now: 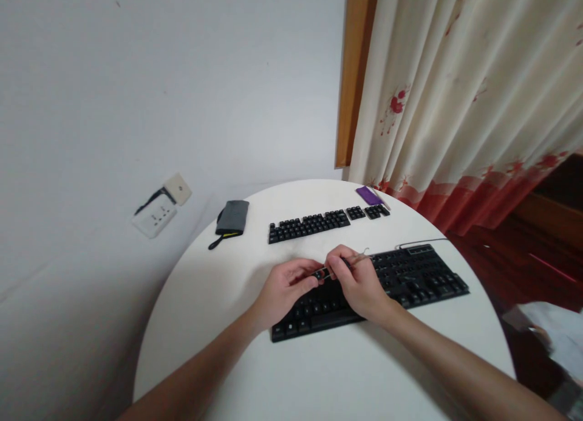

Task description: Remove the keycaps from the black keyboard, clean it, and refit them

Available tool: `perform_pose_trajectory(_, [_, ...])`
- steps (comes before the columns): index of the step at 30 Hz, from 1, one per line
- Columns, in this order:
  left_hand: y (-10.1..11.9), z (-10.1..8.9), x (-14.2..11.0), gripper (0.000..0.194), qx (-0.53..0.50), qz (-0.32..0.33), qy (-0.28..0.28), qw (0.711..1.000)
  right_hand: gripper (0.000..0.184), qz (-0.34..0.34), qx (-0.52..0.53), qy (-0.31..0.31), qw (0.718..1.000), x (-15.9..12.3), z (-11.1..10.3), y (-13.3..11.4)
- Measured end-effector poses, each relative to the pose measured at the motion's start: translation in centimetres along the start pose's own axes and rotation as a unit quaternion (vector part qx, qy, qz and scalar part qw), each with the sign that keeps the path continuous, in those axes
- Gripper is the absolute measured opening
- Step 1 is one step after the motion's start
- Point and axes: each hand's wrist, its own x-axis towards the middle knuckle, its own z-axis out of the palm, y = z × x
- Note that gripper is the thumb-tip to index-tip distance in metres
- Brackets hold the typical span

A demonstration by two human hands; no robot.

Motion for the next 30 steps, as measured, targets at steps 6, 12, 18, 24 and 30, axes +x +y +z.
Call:
perform_pose_trajectory(6, [-0.4,0.6,0.0,0.027,-0.04,-0.036,0.014,0.998,0.025,-0.012,-0.035,-0.019,0.999,-0.9,0.1,0.2])
perform_pose_trajectory(12, [-0.8,0.8,-0.1,0.023,-0.041,-0.05,0.005,0.998,0.024,-0.001,-0.053,-0.044,0.998,-1.2,0.3,0.2])
perform_pose_trajectory(18, [-1.2,0.8,0.1,0.019,-0.057,0.023,0.014,0.998,0.031,0.058,-0.022,0.072,0.995,-1.1,0.5,0.7])
perform_pose_trajectory(24, [-1.0,0.6,0.1,0.023,-0.018,0.008,0.069,0.997,0.039,0.095,0.019,0.14,0.985,-0.6,-0.1,1.0])
perform_pose_trajectory(30, [-0.7,0.2,0.3,0.029,0.034,-0.009,0.153,0.988,0.021,-0.001,-0.039,0.065,0.997,-0.5,-1.3,0.8])
